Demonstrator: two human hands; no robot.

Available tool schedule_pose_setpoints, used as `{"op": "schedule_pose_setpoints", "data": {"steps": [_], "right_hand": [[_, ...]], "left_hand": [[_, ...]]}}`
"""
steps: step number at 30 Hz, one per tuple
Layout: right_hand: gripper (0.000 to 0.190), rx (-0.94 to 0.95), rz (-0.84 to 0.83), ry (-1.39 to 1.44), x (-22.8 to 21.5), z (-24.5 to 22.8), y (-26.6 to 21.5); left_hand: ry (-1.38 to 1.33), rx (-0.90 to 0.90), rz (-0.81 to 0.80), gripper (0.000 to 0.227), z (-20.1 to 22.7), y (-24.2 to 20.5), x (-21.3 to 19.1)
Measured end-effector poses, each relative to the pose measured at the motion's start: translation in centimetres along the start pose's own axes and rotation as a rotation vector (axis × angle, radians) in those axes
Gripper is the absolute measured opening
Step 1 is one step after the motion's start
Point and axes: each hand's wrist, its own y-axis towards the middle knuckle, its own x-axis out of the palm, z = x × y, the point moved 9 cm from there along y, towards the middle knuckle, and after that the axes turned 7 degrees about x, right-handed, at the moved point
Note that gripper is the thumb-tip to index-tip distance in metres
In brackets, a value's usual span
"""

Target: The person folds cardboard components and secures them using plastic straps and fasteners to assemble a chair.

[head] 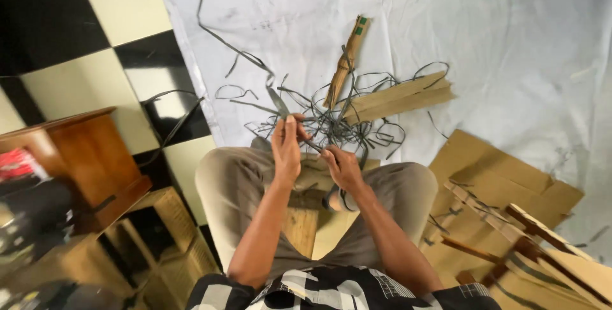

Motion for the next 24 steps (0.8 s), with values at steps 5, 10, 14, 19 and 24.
{"op": "schedule_pose_setpoints", "data": {"steps": [5,10,14,19,24], "right_hand": [[0.032,-0.001,0.04,0.101,-6.9,-10.4,-6.5],[0.017,0.043,0.099,0.158,-12.5,-17.5,-13.8],[0.014,0.082,0.178,0.187,-16.7,-21.6,-18.3],[0.018,0.165,0.312,0.263,-20.7,-21.9,-23.4],[0.018,0.177,0.405,0.245,-22.8,-21.6,-27.1]], "left_hand": [[0.053,0.058,-0.036,0.028,13.9,-5.4,1.8],[0.268,0.033,-0.235,0.024,17.8,-13.7,3.7],[0.223,-0.083,-0.275,0.016,18.8,-19.8,5.0],[0.184,-0.138,-0.389,0.017,22.8,-24.0,9.4],[0.138,-0.168,-0.442,0.019,26.9,-24.7,13.2]]}}
